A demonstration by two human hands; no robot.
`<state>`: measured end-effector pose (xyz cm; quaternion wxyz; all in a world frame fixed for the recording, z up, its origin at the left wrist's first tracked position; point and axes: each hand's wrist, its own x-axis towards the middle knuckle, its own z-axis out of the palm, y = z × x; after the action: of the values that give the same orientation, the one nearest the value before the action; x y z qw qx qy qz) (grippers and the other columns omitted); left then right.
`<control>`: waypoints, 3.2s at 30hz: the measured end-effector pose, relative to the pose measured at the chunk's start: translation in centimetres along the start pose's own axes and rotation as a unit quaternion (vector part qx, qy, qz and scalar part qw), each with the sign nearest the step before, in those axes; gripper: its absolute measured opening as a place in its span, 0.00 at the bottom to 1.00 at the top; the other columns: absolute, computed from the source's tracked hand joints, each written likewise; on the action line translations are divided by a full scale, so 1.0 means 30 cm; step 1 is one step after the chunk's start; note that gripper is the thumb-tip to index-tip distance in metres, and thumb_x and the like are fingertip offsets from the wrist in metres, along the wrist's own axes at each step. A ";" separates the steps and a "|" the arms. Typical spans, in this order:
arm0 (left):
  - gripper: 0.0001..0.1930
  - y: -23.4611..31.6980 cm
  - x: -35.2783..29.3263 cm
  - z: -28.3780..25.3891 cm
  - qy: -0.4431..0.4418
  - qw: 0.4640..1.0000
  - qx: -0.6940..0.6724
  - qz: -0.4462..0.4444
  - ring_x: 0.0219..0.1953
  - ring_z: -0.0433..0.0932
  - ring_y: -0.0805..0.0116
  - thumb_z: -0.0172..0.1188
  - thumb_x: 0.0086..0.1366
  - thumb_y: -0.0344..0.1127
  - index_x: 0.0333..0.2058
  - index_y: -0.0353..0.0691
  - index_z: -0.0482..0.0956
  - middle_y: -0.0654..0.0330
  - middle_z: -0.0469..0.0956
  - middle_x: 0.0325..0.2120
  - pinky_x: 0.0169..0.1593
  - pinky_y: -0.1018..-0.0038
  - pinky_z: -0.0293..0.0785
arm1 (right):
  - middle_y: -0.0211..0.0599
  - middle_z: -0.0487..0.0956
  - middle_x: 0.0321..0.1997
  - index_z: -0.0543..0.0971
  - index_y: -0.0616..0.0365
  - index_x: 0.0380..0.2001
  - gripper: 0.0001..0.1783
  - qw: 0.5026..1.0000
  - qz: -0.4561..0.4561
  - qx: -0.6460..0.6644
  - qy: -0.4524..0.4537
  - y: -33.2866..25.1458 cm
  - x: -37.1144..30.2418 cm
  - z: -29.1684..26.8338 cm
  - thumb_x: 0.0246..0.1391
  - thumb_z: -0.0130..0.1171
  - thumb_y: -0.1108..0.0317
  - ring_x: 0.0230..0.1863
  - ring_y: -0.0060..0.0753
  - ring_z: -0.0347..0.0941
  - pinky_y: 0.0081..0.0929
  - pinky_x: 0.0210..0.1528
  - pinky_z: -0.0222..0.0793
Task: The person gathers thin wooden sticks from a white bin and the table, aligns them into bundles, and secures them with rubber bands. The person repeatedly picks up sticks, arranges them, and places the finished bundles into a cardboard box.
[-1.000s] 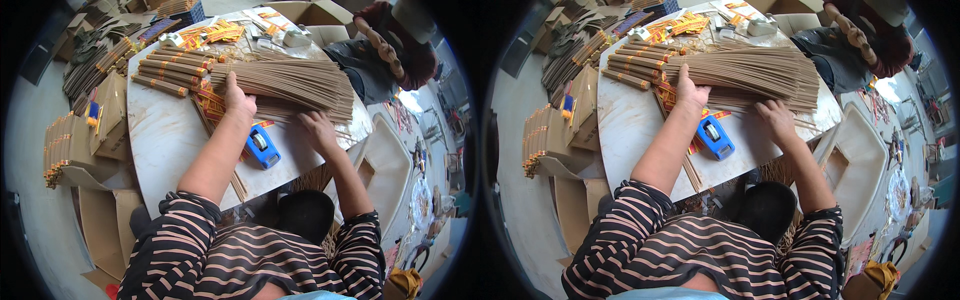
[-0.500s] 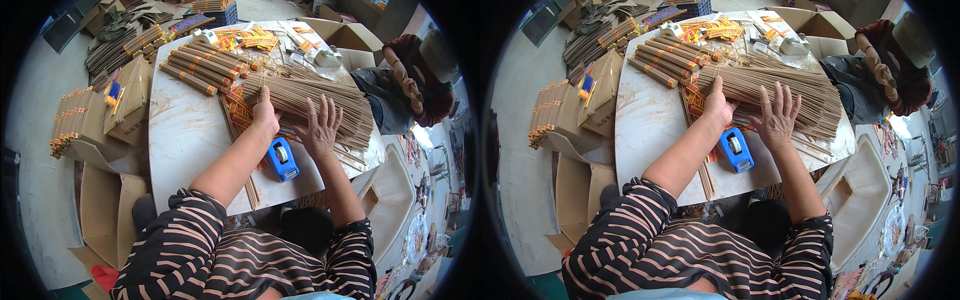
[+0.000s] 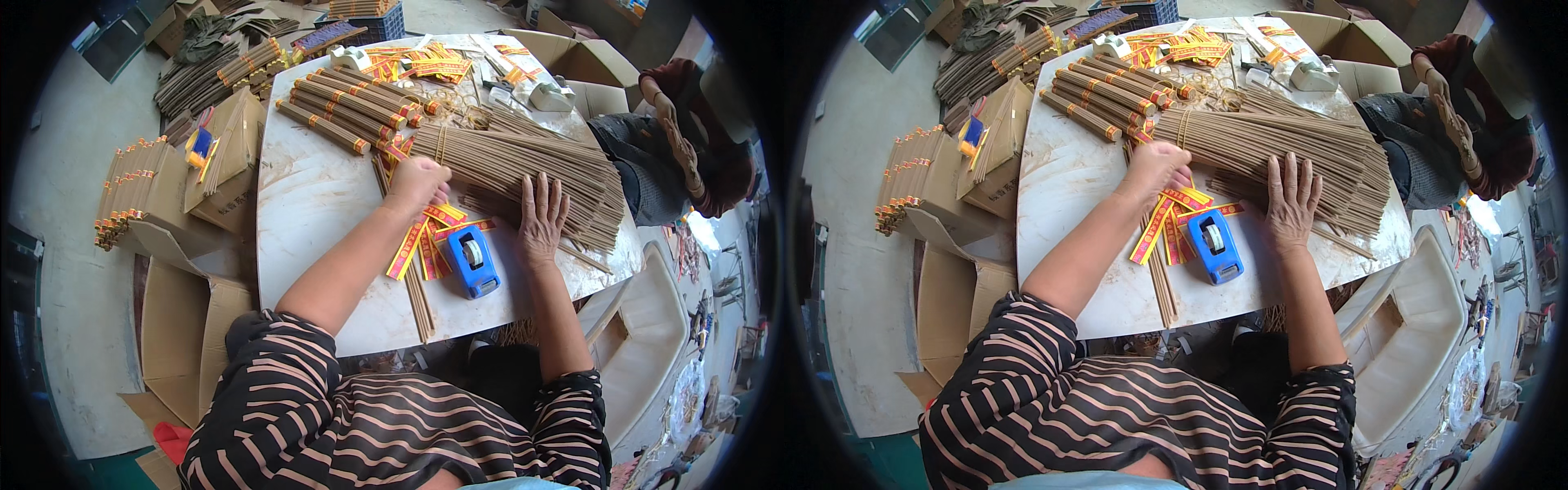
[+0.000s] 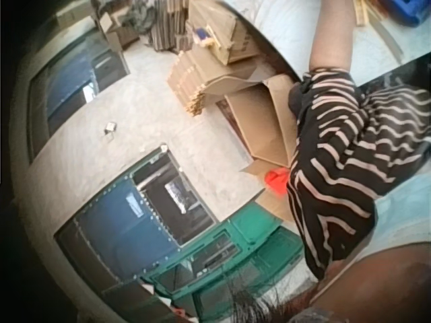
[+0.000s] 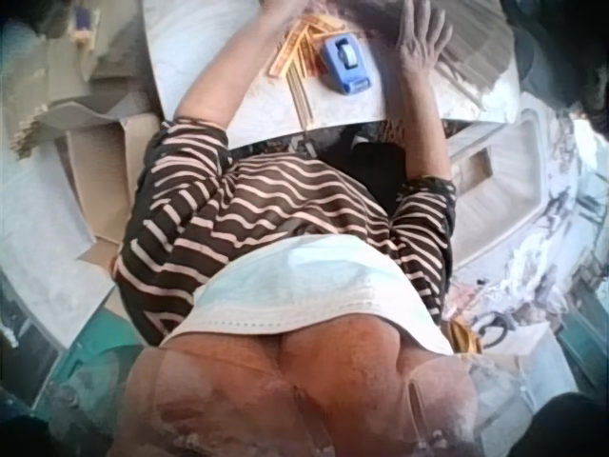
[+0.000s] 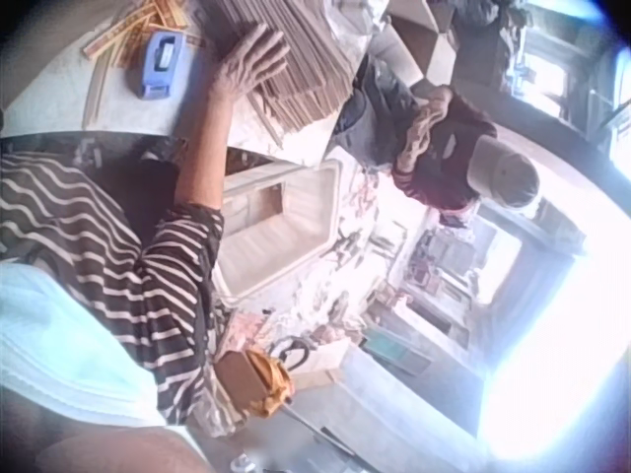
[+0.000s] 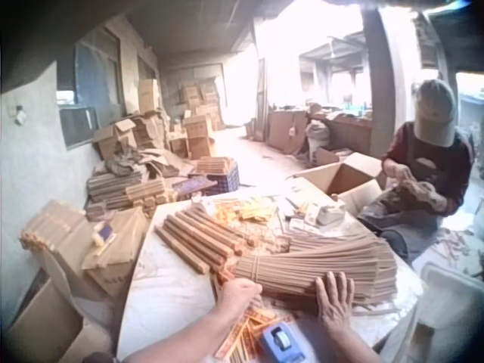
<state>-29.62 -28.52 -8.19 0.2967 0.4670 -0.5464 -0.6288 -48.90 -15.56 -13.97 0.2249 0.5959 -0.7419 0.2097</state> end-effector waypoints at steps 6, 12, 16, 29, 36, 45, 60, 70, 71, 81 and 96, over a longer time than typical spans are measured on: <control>0.19 0.085 0.101 -0.021 0.172 0.860 0.425 0.223 0.25 0.76 0.58 0.61 0.54 0.49 0.27 0.35 0.75 0.53 0.77 0.23 0.32 0.63 0.70 | 0.40 0.51 0.69 0.56 0.47 0.64 0.49 1.000 -0.007 0.006 -0.003 0.008 -0.010 0.021 0.39 0.63 0.44 0.70 0.50 0.40 0.50 0.68 0.30; 0.20 0.224 0.146 -0.017 0.017 0.802 0.589 0.102 0.42 0.77 0.50 0.59 0.54 0.46 0.37 0.32 0.78 0.45 0.78 0.37 0.46 0.61 0.72 | 0.42 0.52 0.68 0.56 0.48 0.64 0.49 1.000 -0.009 0.008 -0.003 0.006 -0.006 0.010 0.40 0.63 0.44 0.70 0.50 0.40 0.50 0.68 0.30; 0.16 0.237 0.166 0.012 -0.009 0.776 0.627 0.072 0.46 0.76 0.50 0.54 0.54 0.34 0.40 0.33 0.78 0.46 0.77 0.41 0.48 0.61 0.72 | 0.38 0.52 0.68 0.56 0.45 0.64 0.48 1.000 -0.003 0.004 -0.004 0.014 -0.010 0.022 0.40 0.62 0.42 0.69 0.48 0.41 0.51 0.68 0.31; 0.15 0.186 0.159 -0.011 0.001 0.791 0.589 0.164 0.38 0.78 0.45 0.52 0.50 0.35 0.32 0.31 0.79 0.40 0.78 0.33 0.44 0.59 0.73 | 0.45 0.51 0.68 0.57 0.47 0.63 0.51 0.995 -0.074 -0.030 0.063 0.008 0.002 0.060 0.35 0.66 0.45 0.70 0.50 0.39 0.54 0.68 0.29; 0.14 0.173 0.146 -0.099 0.013 0.780 0.581 0.232 0.37 0.77 0.46 0.51 0.53 0.37 0.31 0.31 0.77 0.41 0.77 0.30 0.44 0.59 0.72 | 0.37 0.52 0.69 0.56 0.42 0.64 0.49 0.999 0.031 -0.030 -0.008 -0.024 0.023 0.048 0.39 0.59 0.38 0.69 0.46 0.42 0.55 0.67 0.29; 0.12 0.112 0.192 -0.202 -0.002 0.821 0.531 0.213 0.32 0.78 0.49 0.54 0.52 0.36 0.29 0.31 0.77 0.44 0.78 0.26 0.40 0.61 0.73 | 0.40 0.51 0.69 0.54 0.46 0.64 0.48 0.998 0.035 -0.041 -0.039 -0.028 0.025 0.039 0.43 0.58 0.38 0.70 0.47 0.39 0.52 0.68 0.26; 0.10 0.033 0.260 -0.223 -0.046 0.844 0.489 0.218 0.33 0.77 0.49 0.52 0.50 0.32 0.28 0.32 0.77 0.44 0.78 0.27 0.38 0.63 0.72 | 0.41 0.51 0.69 0.55 0.48 0.64 0.47 0.997 0.038 -0.021 -0.059 -0.048 0.031 0.009 0.44 0.59 0.44 0.71 0.47 0.38 0.49 0.69 0.25; 0.10 -0.024 0.298 -0.231 -0.042 0.839 0.487 0.239 0.32 0.78 0.51 0.52 0.50 0.29 0.30 0.33 0.78 0.45 0.78 0.25 0.37 0.63 0.72 | 0.41 0.51 0.69 0.55 0.47 0.64 0.47 0.998 0.034 -0.018 -0.053 -0.043 0.029 0.023 0.43 0.60 0.45 0.71 0.46 0.39 0.49 0.69 0.26; 0.10 -0.040 0.306 -0.241 -0.020 0.800 0.515 0.307 0.31 0.78 0.52 0.53 0.50 0.30 0.31 0.33 0.78 0.46 0.78 0.24 0.37 0.63 0.72 | 0.40 0.51 0.69 0.55 0.47 0.64 0.47 0.998 0.033 -0.018 -0.052 -0.045 0.031 0.026 0.43 0.60 0.44 0.71 0.46 0.39 0.49 0.69 0.26; 0.11 0.065 0.242 -0.247 -0.208 0.877 0.433 0.005 0.32 0.78 0.53 0.57 0.48 0.29 0.31 0.31 0.78 0.46 0.78 0.27 0.38 0.66 0.73 | 0.37 0.49 0.70 0.53 0.42 0.65 0.48 0.997 0.041 -0.025 -0.066 -0.023 0.023 0.039 0.42 0.59 0.42 0.71 0.45 0.37 0.51 0.69 0.25; 0.08 -0.003 0.365 -0.202 -0.070 0.912 0.403 0.019 0.24 0.77 0.63 0.49 0.55 0.27 0.30 0.32 0.77 0.53 0.78 0.25 0.25 0.69 0.71 | 0.38 0.52 0.69 0.55 0.44 0.64 0.46 0.999 0.026 -0.016 -0.044 -0.026 0.025 0.048 0.43 0.59 0.42 0.70 0.44 0.40 0.49 0.69 0.27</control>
<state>-28.33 -40.65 -10.97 0.0565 0.4912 -0.7816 -0.3803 -48.41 -17.15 -14.68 0.1962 0.5816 -0.7694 0.1767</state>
